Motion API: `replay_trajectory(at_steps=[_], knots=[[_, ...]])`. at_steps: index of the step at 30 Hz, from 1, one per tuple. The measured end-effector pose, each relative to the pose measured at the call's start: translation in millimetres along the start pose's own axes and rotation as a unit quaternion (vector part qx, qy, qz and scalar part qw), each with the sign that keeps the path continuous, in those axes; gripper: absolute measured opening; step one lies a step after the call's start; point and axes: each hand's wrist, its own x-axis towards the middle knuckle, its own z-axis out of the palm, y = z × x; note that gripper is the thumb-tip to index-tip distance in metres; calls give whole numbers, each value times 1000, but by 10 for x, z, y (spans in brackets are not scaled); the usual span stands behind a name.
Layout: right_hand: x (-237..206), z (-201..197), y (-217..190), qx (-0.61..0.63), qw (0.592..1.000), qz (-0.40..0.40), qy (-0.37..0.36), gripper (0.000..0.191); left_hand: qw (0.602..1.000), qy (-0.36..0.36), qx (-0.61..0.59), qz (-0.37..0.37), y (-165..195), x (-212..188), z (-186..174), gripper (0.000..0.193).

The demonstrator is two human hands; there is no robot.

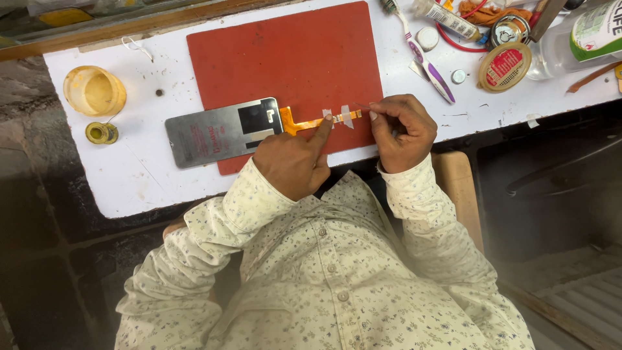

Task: The person secures a smartphone flex cable to a metal backplate using small pieces of tape, then applies adhesive from two different tubes to the taped sections. The person uses a small brush to spread the adhesive evenly along the cable.

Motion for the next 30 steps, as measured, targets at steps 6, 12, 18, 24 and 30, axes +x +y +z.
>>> replay_trajectory(at_steps=[6, 12, 18, 24, 30], knots=[[14, -25, 34, 30, 999, 18, 12, 8, 989, 118, -85, 38, -62, -142, -213, 48], [251, -98, 182, 80, 989, 107, 56, 9, 985, 154, -65, -37, -531, -77, -478, 46], [409, -149, 297, -34, 994, 63, 88, 11, 980, 179, -59, -64, -973, 183, -536, 34], [412, -167, 305, -60, 993, 28, 95, 19, 971, 187, -106, -102, -1106, 326, -394, 36], [401, -196, 302, -55, 993, 11, 100, 19, 963, 197, -79, -168, -1157, 284, -358, 46]])
